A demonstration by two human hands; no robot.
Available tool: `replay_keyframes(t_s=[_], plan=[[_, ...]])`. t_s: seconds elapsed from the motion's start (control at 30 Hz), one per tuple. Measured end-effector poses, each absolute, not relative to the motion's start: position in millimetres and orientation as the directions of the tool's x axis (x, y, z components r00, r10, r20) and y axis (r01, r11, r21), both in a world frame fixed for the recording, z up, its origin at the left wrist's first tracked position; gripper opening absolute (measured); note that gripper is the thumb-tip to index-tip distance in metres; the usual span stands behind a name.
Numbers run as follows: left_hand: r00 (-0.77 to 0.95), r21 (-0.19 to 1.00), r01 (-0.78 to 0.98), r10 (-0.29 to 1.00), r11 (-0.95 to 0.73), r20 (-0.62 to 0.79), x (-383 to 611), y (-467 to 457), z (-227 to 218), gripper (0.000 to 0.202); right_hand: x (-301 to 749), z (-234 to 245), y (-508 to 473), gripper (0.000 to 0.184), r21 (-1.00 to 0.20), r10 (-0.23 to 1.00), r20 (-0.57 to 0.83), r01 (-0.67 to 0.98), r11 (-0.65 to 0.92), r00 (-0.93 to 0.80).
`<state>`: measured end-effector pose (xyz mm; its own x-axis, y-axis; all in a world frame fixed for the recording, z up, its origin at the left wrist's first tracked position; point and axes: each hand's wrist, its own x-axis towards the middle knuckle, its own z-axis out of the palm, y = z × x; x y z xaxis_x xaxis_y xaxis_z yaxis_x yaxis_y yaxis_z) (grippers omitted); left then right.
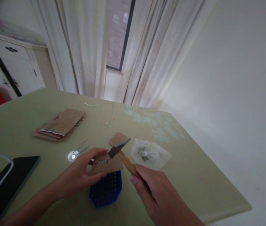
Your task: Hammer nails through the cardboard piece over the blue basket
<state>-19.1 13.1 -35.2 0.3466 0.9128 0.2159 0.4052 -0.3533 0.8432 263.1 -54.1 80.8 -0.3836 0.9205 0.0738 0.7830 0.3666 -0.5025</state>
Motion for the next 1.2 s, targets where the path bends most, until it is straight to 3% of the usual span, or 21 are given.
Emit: replay_keyframes(t_s=[0.2,0.37,0.53,0.73,0.83,0.9,1.0,1.1,1.2], plan=[[0.315,0.837,0.431,0.926,-0.337,0.21,-18,15,-38,0.062,247,75,-46,0.034,-0.499,0.886,0.076,0.752,0.431,-0.457],[0.327,0.832,0.421,0.916,-0.361,0.232,-19,14,-38,0.058,249,72,-45,0.031,-0.493,0.906,0.089,0.772,0.401,-0.414],[0.342,0.848,0.4,0.915,-0.347,0.212,-17,13,-38,0.058,247,61,-44,0.03,-0.507,0.886,0.012,0.761,0.406,-0.464],[0.34,0.842,0.404,0.913,-0.358,0.225,-17,14,-39,0.057,246,52,-44,0.029,-0.527,0.894,0.045,0.749,0.4,-0.446],[0.337,0.833,0.411,0.911,-0.371,0.239,-16,11,-39,0.054,248,51,-33,0.031,-0.606,0.911,0.024,0.719,0.341,-0.412],[0.318,0.82,0.436,0.915,-0.372,0.246,-15,7,-40,0.057,250,45,-17,0.037,-0.757,0.945,-0.005,0.618,0.21,-0.326],[0.316,0.845,0.417,0.925,-0.334,0.209,-13,3,-38,0.066,250,25,17,0.044,-0.968,0.979,-0.03,0.252,0.022,-0.201],[0.289,0.893,0.381,0.948,-0.239,0.13,-19,10,-36,0.055,248,-7,49,0.053,-0.995,0.984,-0.068,-0.055,-0.078,-0.162],[0.111,0.811,0.565,0.988,-0.149,0.104,-40,30,-37,0.036,248,-36,63,0.057,-0.976,0.983,-0.113,-0.17,-0.137,-0.147]])
